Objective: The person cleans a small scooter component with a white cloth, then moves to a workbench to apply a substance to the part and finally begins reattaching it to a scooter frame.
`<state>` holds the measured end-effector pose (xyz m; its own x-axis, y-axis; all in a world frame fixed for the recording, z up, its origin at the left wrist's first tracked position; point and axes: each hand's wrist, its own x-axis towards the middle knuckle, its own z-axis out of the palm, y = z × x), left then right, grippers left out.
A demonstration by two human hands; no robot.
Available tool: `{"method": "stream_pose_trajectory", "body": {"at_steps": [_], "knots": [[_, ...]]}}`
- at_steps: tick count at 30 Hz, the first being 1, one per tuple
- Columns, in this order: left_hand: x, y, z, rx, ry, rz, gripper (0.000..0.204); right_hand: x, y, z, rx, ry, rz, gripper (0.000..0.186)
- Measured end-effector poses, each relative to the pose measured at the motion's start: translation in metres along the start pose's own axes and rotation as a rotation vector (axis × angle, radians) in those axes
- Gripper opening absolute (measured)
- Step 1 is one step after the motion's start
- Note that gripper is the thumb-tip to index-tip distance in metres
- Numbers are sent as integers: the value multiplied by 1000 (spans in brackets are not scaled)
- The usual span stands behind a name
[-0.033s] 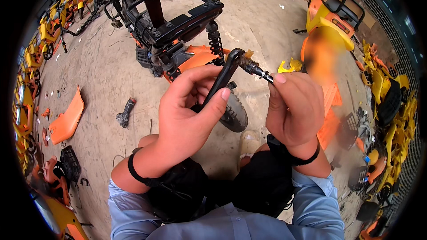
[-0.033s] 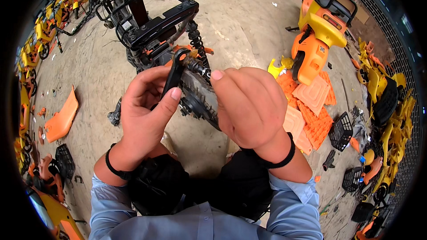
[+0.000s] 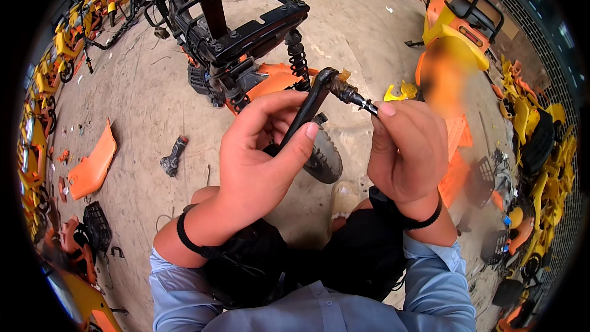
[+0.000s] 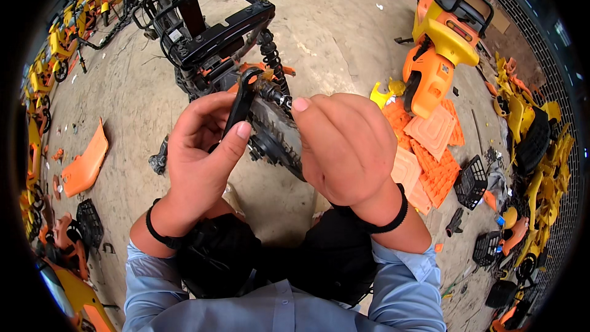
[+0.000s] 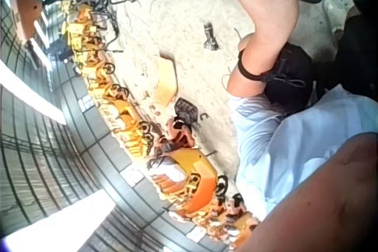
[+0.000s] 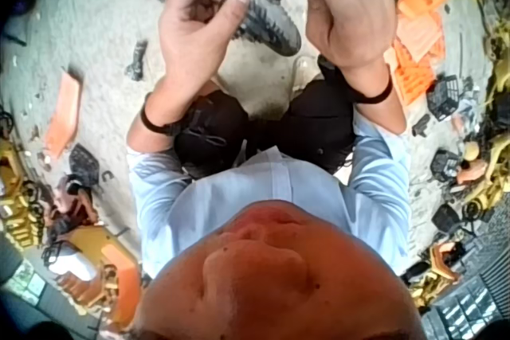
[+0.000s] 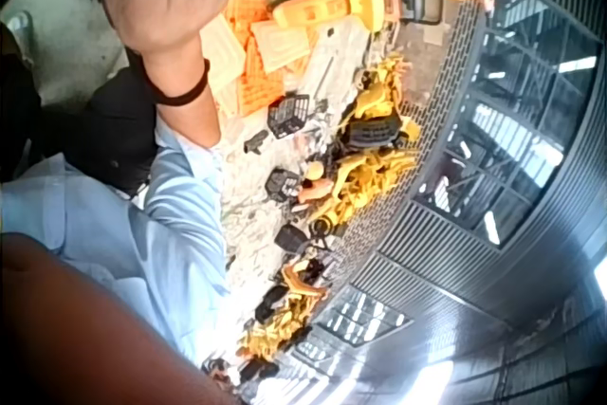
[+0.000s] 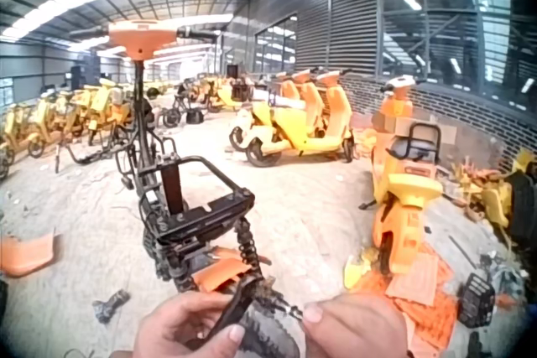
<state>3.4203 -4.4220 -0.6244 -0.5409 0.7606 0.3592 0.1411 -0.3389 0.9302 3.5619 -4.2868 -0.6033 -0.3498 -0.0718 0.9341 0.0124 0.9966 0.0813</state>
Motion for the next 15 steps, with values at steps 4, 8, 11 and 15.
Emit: {"method": "stream_pose_trajectory", "body": {"at_steps": [4, 8, 11, 15], "knots": [[0, -4, 0, 52, 35, 83, 33, 2, -1, 0, 57, 9, 33, 36], [1, -6, -1, 143, 60, 169, 33, 1, -2, -2, 107, 7, 62, 33], [3, -9, -2, 196, 70, 278, 34, 1, -4, -3, 107, 2, 76, 33], [4, -5, -3, 244, 73, 376, 35, 0, -3, -5, 73, 20, 61, 36]]}}
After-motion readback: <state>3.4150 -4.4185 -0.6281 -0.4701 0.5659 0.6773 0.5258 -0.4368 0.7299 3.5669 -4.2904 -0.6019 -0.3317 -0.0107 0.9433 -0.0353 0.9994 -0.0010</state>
